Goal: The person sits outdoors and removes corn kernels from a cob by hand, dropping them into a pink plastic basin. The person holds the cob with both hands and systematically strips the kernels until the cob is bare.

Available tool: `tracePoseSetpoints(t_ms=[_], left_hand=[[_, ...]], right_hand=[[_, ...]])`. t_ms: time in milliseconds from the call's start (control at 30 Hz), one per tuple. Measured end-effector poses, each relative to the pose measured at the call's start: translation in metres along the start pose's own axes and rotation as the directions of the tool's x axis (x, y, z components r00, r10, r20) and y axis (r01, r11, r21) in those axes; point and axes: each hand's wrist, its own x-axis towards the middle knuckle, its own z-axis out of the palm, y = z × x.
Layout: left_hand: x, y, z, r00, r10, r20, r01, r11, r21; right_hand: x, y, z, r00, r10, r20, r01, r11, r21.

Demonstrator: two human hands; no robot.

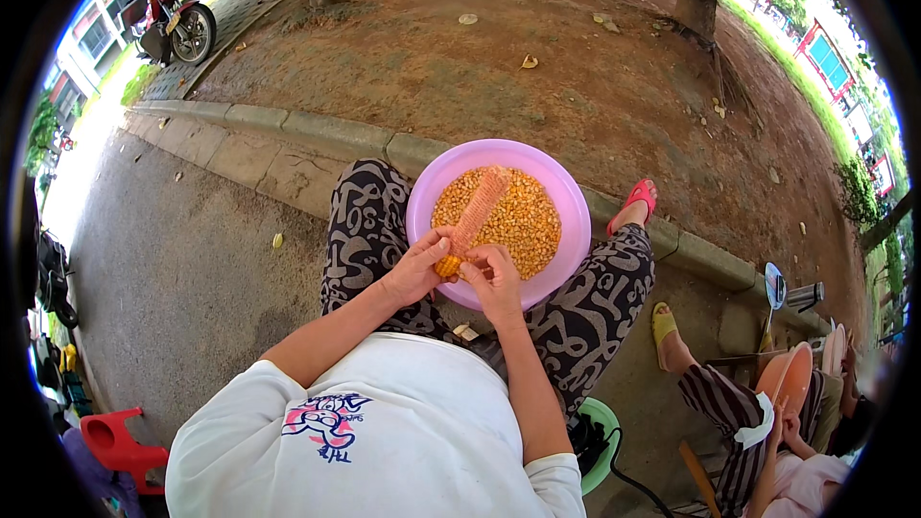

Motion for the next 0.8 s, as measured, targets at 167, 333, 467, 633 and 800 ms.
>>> tracePoseSetpoints(t_ms=[167, 333, 467, 633, 800], left_hand=[[-0.0005, -0.0002, -0.0005, 1.0, -0.006, 0.015, 0.006, 1.0, 0.003], [-0.0014, 0.0026, 0.0031, 1.0, -0.027, 0.0, 0.027, 1.0, 0.015], [-0.0014, 0.0014, 0.0004, 0.999, -0.033, 0.04, 0.032, 0.999, 0.026], [-0.0019, 0.0009, 0.0016, 0.999, -0.035, 0.041, 0.034, 0.999, 0.028], [-0.0016, -0.0014, 0.0034, 1.0, -0.011, 0.028, 0.01, 1.0, 0.023]], right_hand=[[0.0001, 0.0016, -0.0004, 1.0, 0.014, 0.003, -0.014, 1.0, 0.025], [0.0, 0.0012, -0.0005, 1.0, 0.011, 0.008, -0.011, 1.0, 0.004], [0.0003, 0.0022, -0.0004, 0.999, -0.049, -0.002, 0.049, 0.995, -0.082], [-0.0002, 0.0049, -0.0003, 0.992, -0.129, -0.015, 0.124, 0.974, -0.19], [-0.001, 0.0086, 0.0008, 0.989, -0.147, -0.034, 0.136, 0.966, -0.22]])
